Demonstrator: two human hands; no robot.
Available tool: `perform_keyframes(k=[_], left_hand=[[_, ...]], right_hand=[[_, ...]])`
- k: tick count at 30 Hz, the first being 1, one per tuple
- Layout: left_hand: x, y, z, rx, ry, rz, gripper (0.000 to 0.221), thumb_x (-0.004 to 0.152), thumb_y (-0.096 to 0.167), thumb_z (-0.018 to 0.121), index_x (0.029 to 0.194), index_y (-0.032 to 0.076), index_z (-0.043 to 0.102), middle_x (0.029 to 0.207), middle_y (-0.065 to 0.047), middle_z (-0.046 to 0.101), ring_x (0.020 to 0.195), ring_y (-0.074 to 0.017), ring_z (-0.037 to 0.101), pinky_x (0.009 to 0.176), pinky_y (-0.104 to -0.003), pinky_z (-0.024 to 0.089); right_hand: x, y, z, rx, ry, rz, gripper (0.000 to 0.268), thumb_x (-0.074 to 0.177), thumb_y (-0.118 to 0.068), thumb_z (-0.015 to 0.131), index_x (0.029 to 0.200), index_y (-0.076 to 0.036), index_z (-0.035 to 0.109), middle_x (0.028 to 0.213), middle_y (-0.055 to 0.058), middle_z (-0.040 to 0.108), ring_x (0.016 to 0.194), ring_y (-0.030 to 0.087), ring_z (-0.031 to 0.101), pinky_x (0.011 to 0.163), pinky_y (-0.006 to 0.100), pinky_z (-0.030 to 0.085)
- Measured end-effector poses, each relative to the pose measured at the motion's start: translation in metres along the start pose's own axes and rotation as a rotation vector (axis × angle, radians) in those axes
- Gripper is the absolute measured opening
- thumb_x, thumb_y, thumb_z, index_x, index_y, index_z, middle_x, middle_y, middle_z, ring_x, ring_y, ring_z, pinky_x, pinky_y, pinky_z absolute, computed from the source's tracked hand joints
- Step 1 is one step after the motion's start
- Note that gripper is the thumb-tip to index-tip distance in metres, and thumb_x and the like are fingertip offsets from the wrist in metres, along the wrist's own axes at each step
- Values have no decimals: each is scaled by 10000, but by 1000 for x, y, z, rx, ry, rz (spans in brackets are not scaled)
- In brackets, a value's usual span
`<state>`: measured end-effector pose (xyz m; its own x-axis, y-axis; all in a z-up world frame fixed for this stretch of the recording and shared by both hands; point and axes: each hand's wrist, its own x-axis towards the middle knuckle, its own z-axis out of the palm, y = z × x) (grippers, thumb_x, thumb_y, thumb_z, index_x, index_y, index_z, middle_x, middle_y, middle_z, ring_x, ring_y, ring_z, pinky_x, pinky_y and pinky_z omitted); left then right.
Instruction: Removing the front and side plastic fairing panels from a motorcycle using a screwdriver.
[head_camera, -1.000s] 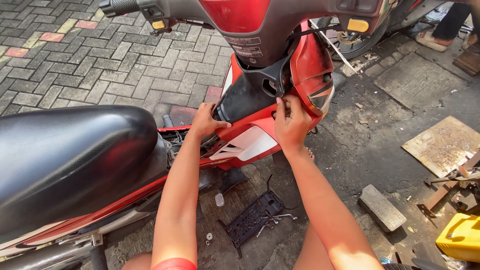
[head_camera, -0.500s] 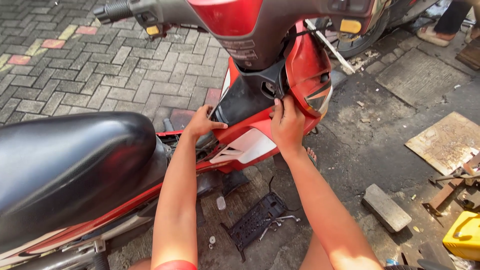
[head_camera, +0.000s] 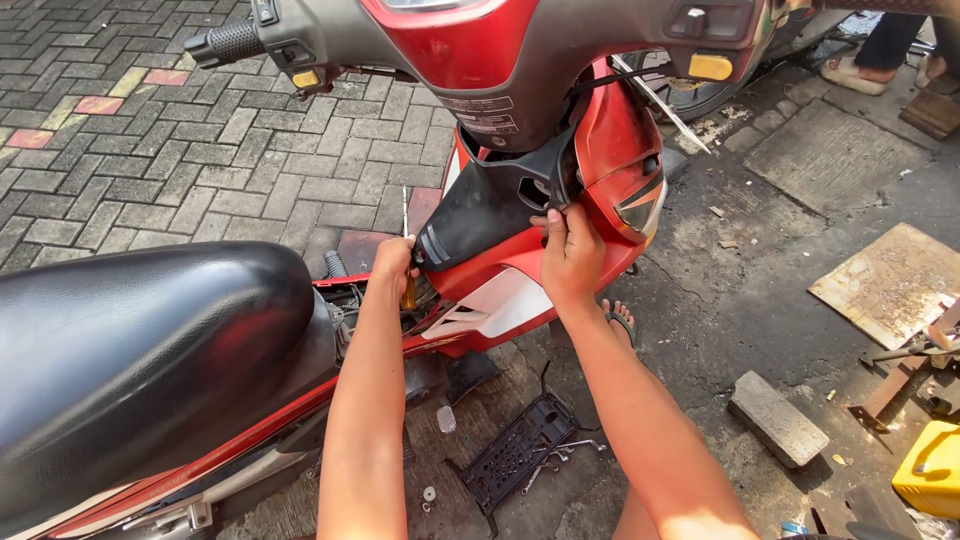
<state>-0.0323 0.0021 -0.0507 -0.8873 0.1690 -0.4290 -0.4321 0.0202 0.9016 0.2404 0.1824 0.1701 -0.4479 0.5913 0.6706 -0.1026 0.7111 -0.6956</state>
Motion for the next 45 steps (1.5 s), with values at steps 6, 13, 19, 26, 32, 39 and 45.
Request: perform_keyframes(k=[6, 13, 19, 26, 32, 39, 45], left_hand=[[-65, 11, -9, 58, 70, 24, 271, 973, 210, 640, 1099, -30, 639, 935, -139, 510, 730, -236, 538, 423, -312, 399], [-133, -23, -26, 15, 90, -7, 237, 976, 207, 614, 1049, -19, 623, 926, -141, 508, 732, -233, 567, 427, -299, 421], [-220, -51, -37, 102, 176, 40, 286, 972, 233, 635, 1087, -22, 694, 773, -140, 604, 563, -230, 595, 400, -307, 432], [-328, -67, -50, -12, 133, -19, 249, 987, 184, 618, 1087, -37, 673, 768, -130, 566, 656, -204, 591, 441, -257, 429], [-402, -81, -67, -163, -29, 11, 155, 990, 118, 624, 1036, -26, 657, 716, -119, 497, 539, -145, 446, 422, -243, 363], [-449, -106, -84, -314, -164, 111, 132, 967, 41, 658, 1083, -22, 659, 780, -69, 538, 593, -137, 531, 427, -214, 404], [-458, -135, -99, -355, -203, 200, 111, 967, 36, 655, 1067, -11, 663, 767, -59, 555, 529, -114, 555, 401, -203, 448]], right_hand=[[-8, -12, -7, 29, 0, -11, 189, 1096, -165, 528, 974, -156, 672, 784, -15, 772, 731, 194, 728, 763, 318, 568], [-15, -22, -17, 82, -59, -37, 181, 1075, -124, 559, 956, -122, 695, 764, 35, 774, 694, 229, 709, 748, 343, 569], [-45, -23, -47, 147, -128, -12, 192, 1083, -103, 549, 945, -94, 683, 747, 46, 765, 674, 209, 690, 698, 336, 555], [-93, -24, -107, 218, -153, 26, 208, 1090, -134, 557, 951, -94, 707, 688, 50, 693, 640, 181, 651, 686, 315, 532], [-160, 14, -140, 552, -96, 217, 158, 1092, -109, 526, 1077, -63, 676, 959, 35, 692, 770, 84, 570, 837, 305, 537], [-210, 44, -161, 1000, -33, 412, 178, 1086, -61, 479, 1218, -18, 590, 1067, 114, 624, 808, 115, 546, 927, 351, 551], [-202, 17, -166, 1088, -110, 565, 184, 1090, -79, 490, 1237, -3, 570, 958, 84, 587, 828, 143, 581, 996, 473, 556]])
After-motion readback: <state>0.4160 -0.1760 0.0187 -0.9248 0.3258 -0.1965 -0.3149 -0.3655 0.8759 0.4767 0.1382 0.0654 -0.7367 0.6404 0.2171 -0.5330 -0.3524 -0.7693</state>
